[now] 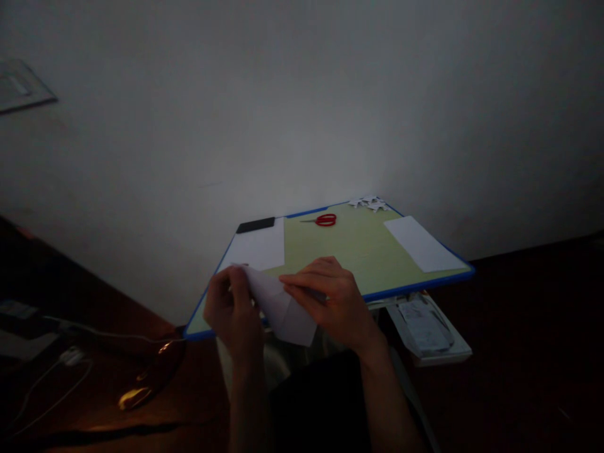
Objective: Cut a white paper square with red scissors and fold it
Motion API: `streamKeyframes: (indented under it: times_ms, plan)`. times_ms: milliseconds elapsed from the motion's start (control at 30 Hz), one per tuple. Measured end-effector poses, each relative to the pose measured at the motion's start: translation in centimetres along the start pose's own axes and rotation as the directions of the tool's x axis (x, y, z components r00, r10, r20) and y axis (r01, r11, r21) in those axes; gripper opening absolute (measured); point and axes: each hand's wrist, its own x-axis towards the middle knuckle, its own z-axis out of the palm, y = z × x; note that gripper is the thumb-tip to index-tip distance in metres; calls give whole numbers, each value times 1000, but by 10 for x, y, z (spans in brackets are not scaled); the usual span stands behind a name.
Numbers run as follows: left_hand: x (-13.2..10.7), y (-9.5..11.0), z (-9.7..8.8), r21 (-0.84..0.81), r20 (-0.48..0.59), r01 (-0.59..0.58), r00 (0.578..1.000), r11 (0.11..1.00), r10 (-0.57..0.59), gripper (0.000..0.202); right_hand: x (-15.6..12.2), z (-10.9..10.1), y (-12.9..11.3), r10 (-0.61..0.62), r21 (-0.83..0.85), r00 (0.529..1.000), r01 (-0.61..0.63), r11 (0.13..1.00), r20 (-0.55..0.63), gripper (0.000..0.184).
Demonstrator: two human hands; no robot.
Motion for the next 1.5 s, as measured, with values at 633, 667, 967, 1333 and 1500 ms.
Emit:
streamKeyframes:
  times_ms: [633,667,967,1333,1500]
  plan:
    - [6,12,2,-103,-263,-32,965,994,4,17,1,3,0,-60,39,994,57,998,89,18]
    - [7,12,1,-62,-270,-48,962,997,30,18,1,3,-1,-63,45,994,59,997,94,19]
    - [10,7,-5,21,-212,-146,966,989,147,12,2,5,-5,-69,60,994,64,996,81,19]
    - [13,-2,-15,-271,232,118,971,955,-54,29,4,-2,-5,-45,56,999,44,997,12,22]
    - [11,-2,-13,-245,187,57,982,968,-10,27,4,-3,-5,-34,64,999,33,997,7,21]
